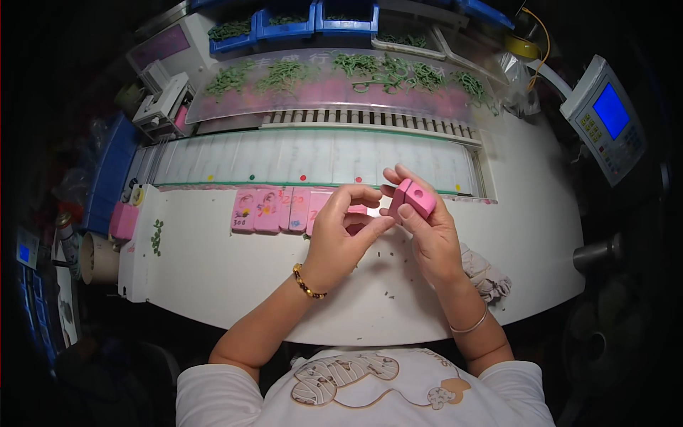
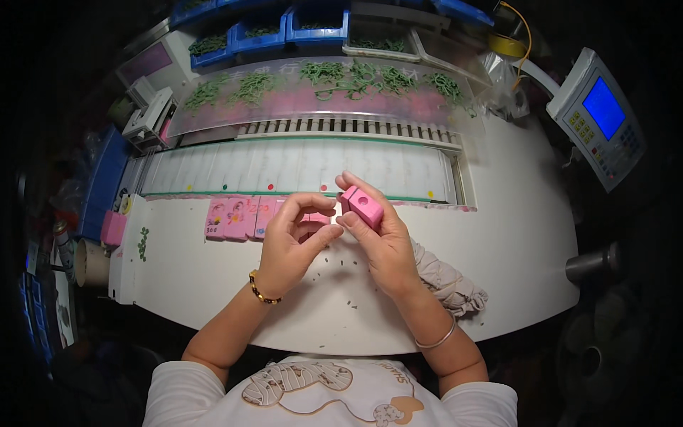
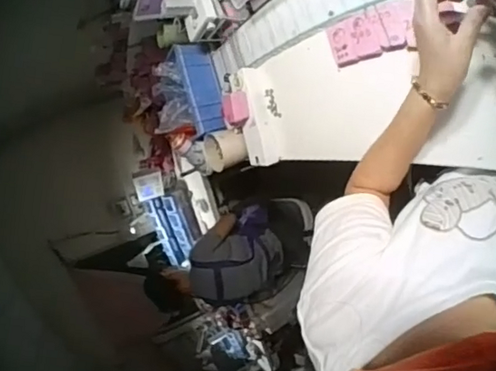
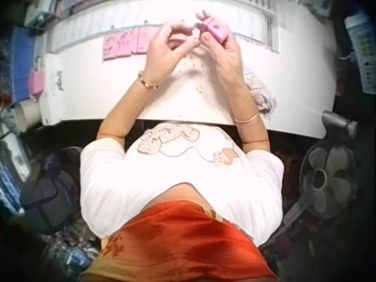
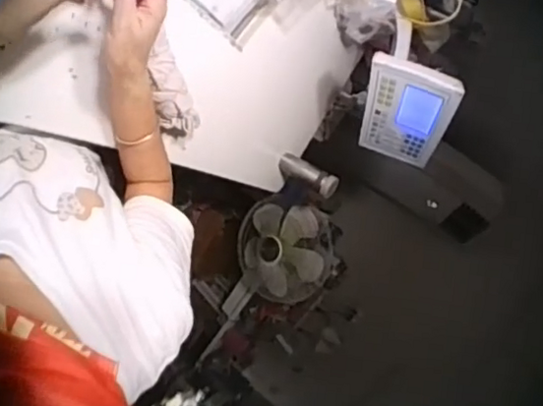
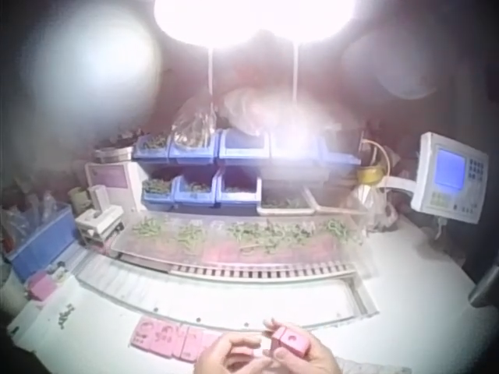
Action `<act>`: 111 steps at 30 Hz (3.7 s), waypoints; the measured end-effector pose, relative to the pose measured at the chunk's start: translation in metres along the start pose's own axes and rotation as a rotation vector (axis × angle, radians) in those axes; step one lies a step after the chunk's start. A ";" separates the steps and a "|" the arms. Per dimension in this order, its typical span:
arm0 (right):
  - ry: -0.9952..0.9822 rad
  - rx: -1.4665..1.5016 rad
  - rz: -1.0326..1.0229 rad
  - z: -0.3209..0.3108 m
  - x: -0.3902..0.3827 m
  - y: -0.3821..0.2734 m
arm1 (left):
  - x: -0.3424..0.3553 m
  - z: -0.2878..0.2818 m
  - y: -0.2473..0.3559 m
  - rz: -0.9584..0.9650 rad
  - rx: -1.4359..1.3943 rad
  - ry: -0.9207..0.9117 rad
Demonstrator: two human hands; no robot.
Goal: The recorder is creating a mold by placing a small object inside a pink mold case and pressing it into a yellow putty-like substance, then closing the mold.
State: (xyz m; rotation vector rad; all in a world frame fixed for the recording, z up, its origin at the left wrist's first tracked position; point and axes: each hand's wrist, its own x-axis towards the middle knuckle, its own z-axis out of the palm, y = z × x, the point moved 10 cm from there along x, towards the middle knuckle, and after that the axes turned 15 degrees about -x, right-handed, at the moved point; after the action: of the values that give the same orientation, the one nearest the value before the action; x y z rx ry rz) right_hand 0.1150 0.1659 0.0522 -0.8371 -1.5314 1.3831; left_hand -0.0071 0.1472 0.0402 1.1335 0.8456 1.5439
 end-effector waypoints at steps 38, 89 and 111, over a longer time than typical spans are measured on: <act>-0.126 0.250 0.236 0.024 -0.010 0.038 | -0.001 0.002 0.004 -0.002 0.409 -0.080; 0.132 -0.874 -0.512 0.042 -0.020 -0.062 | -0.002 -0.016 -0.030 -0.417 -0.878 0.120; 0.050 -0.878 -0.480 0.049 -0.017 -0.056 | -0.003 -0.016 -0.025 -0.369 -0.730 0.079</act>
State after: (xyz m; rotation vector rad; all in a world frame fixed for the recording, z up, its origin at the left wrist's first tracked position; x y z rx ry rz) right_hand 0.0806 0.1227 0.1046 -0.8983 -2.1432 0.3038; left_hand -0.0149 0.1508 0.0115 0.3644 0.4354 1.4057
